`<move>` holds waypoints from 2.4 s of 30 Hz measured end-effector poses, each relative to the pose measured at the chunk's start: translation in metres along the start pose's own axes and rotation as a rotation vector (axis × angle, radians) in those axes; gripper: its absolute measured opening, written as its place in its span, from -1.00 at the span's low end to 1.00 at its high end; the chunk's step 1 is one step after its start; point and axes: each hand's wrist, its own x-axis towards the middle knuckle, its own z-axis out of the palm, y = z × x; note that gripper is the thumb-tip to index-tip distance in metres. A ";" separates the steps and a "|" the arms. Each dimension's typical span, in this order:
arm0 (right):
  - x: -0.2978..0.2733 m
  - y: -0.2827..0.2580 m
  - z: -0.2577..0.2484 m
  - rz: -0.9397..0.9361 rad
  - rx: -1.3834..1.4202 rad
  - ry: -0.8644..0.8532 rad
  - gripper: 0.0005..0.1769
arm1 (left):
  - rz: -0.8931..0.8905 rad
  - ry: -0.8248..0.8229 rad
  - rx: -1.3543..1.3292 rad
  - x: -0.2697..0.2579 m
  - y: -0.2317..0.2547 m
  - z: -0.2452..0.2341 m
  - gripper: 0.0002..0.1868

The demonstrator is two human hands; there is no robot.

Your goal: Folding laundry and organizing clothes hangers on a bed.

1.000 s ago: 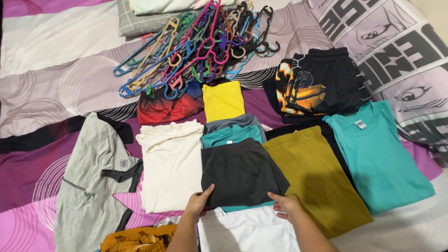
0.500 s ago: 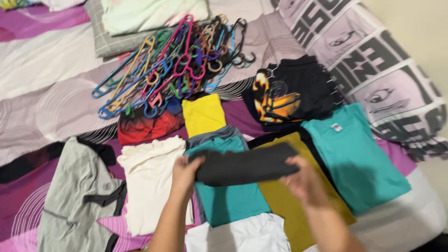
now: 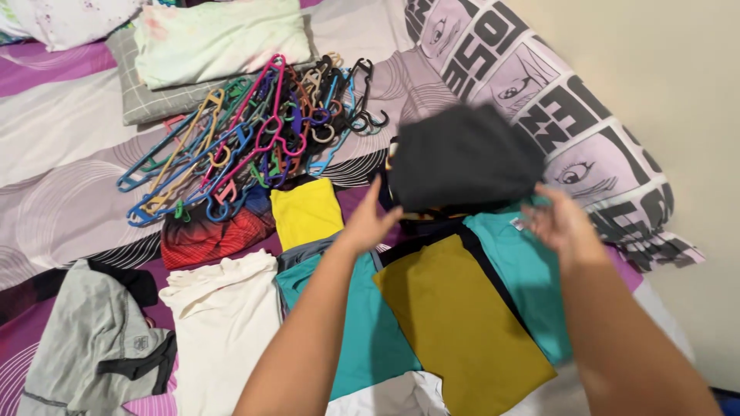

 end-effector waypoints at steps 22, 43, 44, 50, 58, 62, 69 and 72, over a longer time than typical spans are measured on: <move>-0.384 0.383 0.354 0.680 -0.243 -0.796 -0.45 | -1.192 0.829 0.085 -0.586 -0.064 -0.314 -0.61; -0.414 0.521 0.324 0.719 -0.376 -0.519 -0.40 | -0.774 1.109 -1.187 -0.552 0.062 -0.476 -0.67; -0.421 0.513 0.338 0.676 -0.384 -0.549 -0.41 | -0.630 1.009 -1.276 -0.523 0.102 -0.490 -0.68; -0.451 0.480 0.419 0.323 -0.508 -0.836 -0.40 | -0.218 0.661 -1.223 -0.371 0.275 -0.513 -0.70; -0.592 0.360 0.464 -0.138 -0.823 -1.186 -0.30 | -0.095 0.400 -0.310 -0.229 0.454 -0.530 -0.49; -0.601 0.307 0.454 -0.778 -0.928 -0.822 -0.27 | 0.132 0.444 -0.163 -0.194 0.527 -0.528 -0.44; -0.656 0.174 0.451 -1.229 -0.972 -0.760 -0.56 | 0.322 0.618 -0.307 -0.135 0.608 -0.539 -0.47; -0.710 0.122 0.434 -1.106 -1.238 -0.782 -0.54 | 0.185 0.757 -0.178 -0.108 0.586 -0.598 -0.53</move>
